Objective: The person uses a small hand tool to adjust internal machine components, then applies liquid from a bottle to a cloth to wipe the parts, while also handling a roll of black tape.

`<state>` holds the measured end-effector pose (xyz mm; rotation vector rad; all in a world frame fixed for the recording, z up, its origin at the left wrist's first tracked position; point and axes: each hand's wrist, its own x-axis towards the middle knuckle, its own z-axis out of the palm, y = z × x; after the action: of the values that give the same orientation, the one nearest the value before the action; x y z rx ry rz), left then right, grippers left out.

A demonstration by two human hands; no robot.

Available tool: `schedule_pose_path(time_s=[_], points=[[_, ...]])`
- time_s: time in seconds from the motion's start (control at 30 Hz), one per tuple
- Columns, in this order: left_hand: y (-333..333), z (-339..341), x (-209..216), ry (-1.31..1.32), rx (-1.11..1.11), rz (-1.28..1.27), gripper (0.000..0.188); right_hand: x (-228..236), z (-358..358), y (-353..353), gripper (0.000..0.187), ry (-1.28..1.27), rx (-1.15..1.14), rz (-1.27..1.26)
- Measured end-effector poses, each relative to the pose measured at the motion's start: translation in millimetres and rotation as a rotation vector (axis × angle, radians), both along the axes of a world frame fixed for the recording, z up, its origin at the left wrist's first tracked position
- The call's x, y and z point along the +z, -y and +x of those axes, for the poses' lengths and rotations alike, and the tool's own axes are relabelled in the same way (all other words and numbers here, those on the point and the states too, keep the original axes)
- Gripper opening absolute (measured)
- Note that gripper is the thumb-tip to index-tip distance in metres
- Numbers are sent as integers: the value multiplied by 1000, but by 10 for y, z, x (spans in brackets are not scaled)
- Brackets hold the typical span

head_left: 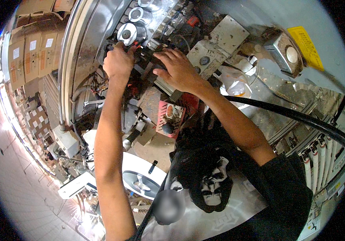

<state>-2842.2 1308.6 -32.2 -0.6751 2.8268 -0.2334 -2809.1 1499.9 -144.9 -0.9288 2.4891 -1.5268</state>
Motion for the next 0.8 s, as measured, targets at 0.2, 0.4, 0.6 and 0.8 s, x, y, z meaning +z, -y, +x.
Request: schedule_pose_path(time_s=[0.2, 0.4, 0.6, 0.8], points=[[-11, 10, -21, -18, 15, 2, 49, -15, -9, -3, 66, -8, 3, 10], [-8, 29, -15, -44, 25, 10, 49, -26, 1, 12, 66, -15, -6, 14], [-26, 24, 10, -32, 32, 45, 49, -35, 4, 10, 65, -26, -11, 29], [5, 26, -18, -33, 7, 19, 49, -3, -11, 4, 64, -21, 4, 53]])
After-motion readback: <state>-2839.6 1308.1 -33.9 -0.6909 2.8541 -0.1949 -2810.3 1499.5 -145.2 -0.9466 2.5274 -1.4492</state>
